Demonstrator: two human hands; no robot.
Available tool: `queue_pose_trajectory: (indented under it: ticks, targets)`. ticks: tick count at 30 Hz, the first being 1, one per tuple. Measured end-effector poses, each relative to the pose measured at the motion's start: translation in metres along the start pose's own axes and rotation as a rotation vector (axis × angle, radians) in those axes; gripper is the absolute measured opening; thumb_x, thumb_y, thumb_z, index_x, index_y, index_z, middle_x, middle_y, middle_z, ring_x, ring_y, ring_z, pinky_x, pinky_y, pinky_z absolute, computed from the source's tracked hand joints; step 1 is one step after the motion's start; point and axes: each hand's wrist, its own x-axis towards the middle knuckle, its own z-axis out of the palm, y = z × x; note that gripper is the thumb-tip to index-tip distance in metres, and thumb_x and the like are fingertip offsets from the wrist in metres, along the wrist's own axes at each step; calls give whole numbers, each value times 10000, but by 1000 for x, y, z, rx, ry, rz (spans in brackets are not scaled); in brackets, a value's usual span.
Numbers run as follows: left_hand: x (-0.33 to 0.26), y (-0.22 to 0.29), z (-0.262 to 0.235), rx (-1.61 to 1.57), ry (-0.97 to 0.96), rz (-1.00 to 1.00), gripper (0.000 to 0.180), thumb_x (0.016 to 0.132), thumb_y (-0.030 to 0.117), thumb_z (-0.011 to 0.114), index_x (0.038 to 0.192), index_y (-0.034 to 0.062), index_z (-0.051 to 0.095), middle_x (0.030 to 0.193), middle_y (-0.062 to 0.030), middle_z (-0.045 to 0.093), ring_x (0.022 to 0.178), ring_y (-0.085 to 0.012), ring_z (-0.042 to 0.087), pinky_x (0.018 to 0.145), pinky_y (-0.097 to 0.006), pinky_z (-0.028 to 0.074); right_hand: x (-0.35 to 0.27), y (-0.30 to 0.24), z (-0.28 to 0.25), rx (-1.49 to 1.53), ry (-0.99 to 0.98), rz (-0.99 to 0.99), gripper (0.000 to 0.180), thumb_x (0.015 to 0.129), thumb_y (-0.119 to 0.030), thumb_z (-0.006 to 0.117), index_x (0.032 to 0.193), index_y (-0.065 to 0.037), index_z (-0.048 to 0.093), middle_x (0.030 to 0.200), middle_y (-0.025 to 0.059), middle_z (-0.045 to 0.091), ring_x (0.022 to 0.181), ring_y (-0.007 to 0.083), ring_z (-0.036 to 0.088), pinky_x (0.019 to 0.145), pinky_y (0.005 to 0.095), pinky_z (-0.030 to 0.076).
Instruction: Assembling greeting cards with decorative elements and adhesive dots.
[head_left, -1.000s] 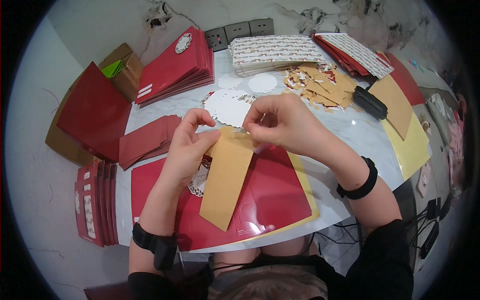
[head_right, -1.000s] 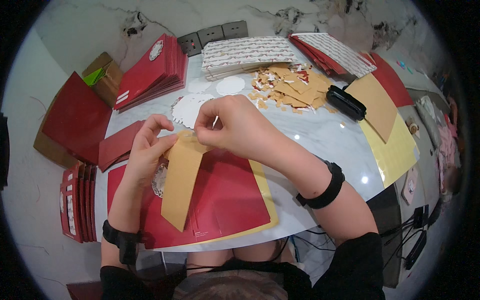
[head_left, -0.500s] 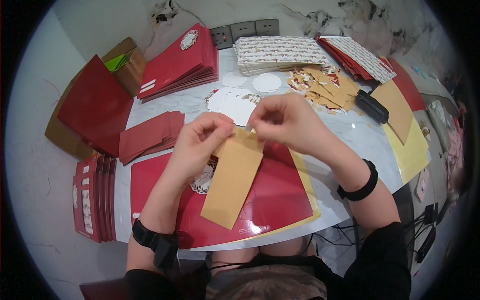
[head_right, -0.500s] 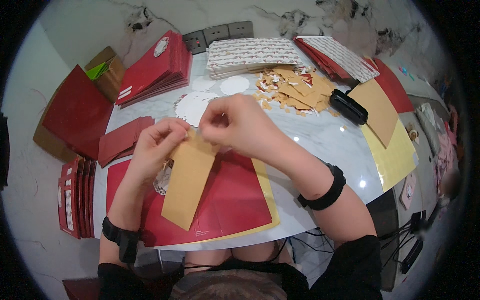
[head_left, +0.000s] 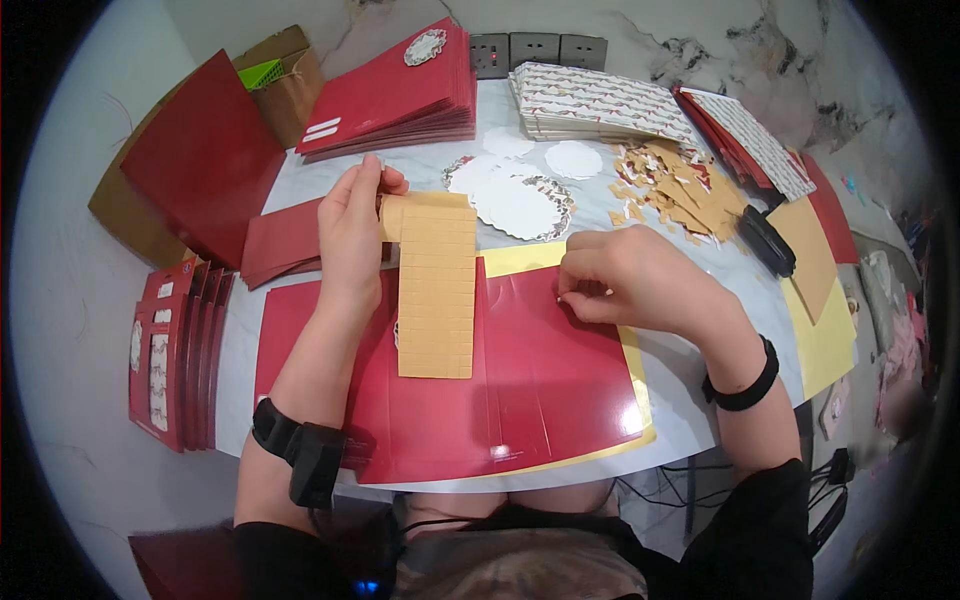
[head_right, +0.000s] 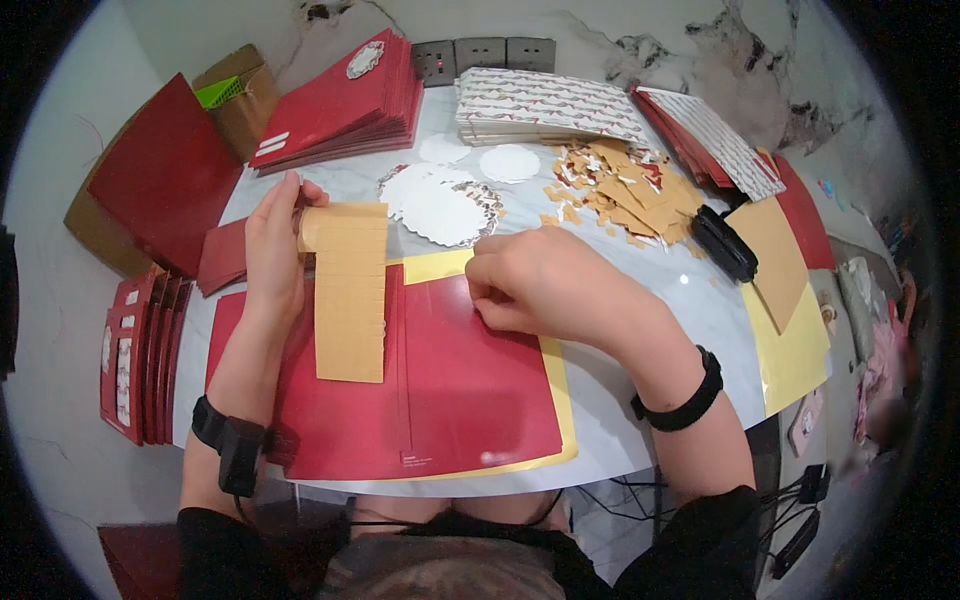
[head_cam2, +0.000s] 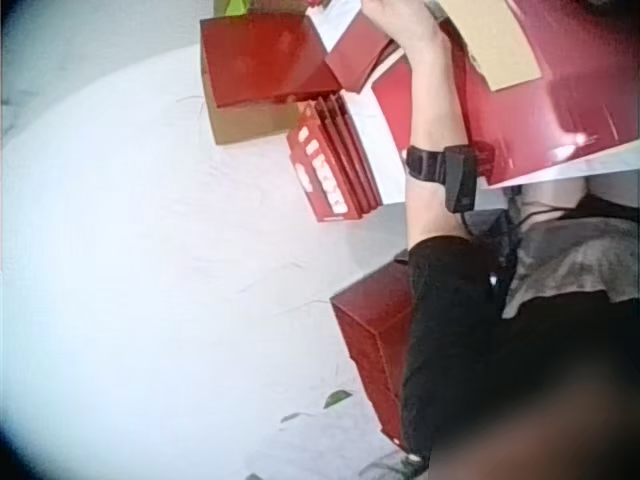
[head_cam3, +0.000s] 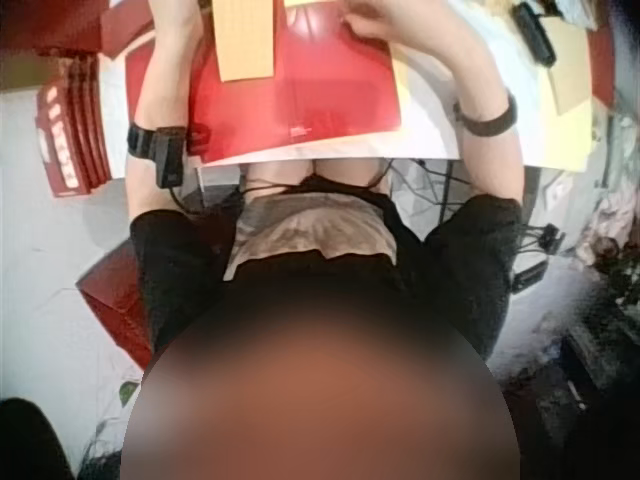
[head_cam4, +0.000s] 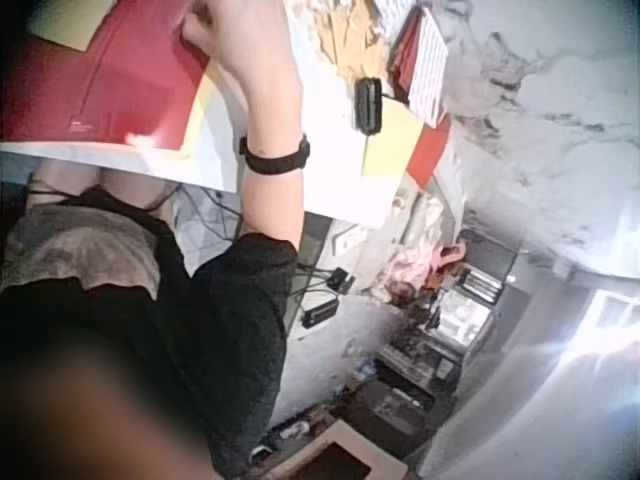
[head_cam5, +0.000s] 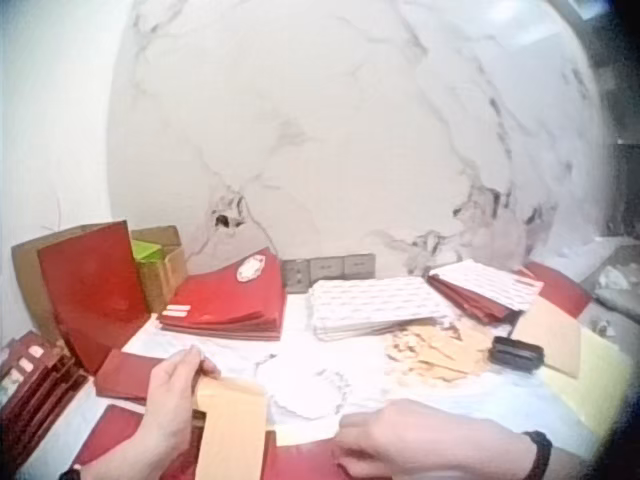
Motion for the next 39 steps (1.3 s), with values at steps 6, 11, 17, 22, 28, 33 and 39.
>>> queue_pose_trajectory:
  ticks: [6, 11, 17, 22, 28, 33, 39]
  targets:
    - [-3, -1, -1, -19, 2, 68, 339, 1068, 337, 526, 892, 61, 617, 856, -5, 612, 792, -79, 569, 746, -251, 461, 4, -5, 0, -172, -18, -147, 124, 817, -142, 679, 826, -43, 605, 814, 113, 616, 697, 339, 652, 627, 430, 534]
    - [-2, -2, -2, -13, 49, 99, 400, 1060, 337, 535, 844, 15, 632, 812, -9, 618, 782, -77, 551, 750, -258, 451, 2, -10, 4, -241, -22, -155, 138, 798, -94, 744, 855, -57, 623, 806, 87, 608, 700, 290, 653, 598, 374, 530]
    - [-2, -8, -3, 16, 36, 122, 352, 1067, 339, 526, 861, 65, 610, 841, 10, 589, 796, -66, 527, 757, -246, 436, -8, -13, 14, -399, 46, -257, 149, 797, -111, 699, 855, -70, 569, 834, 58, 552, 746, 225, 646, 568, 367, 530]
    - [-1, -9, -1, 4, 26, 116, 351, 1065, 341, 531, 862, 65, 607, 837, 12, 581, 795, -66, 521, 756, -246, 436, -9, -11, 13, -446, 37, -291, 168, 759, -112, 690, 830, -67, 545, 857, 61, 527, 790, 209, 623, 602, 339, 533]
    - [-1, -11, -1, -54, 39, 82, 367, 1061, 343, 539, 855, 50, 620, 829, 3, 599, 788, -71, 542, 752, -250, 449, -11, -12, 16, -451, 26, -290, 140, 767, -106, 682, 816, -63, 557, 856, 56, 531, 795, 208, 615, 610, 346, 532]
    - [0, -14, -4, -67, 47, 80, 386, 1059, 344, 543, 849, 32, 632, 829, -4, 623, 786, -73, 556, 755, -254, 456, -11, -18, 15, -420, 30, -255, 136, 771, -100, 721, 838, -57, 612, 846, 48, 574, 785, 211, 632, 622, 344, 542]
    - [3, -13, -4, -80, 52, 79, 339, 1060, 324, 544, 911, 36, 645, 855, -12, 648, 813, -69, 581, 765, -247, 470, -10, -23, 14, -438, 50, -180, 143, 774, -105, 753, 857, -67, 643, 822, 41, 606, 772, 222, 653, 619, 343, 547]
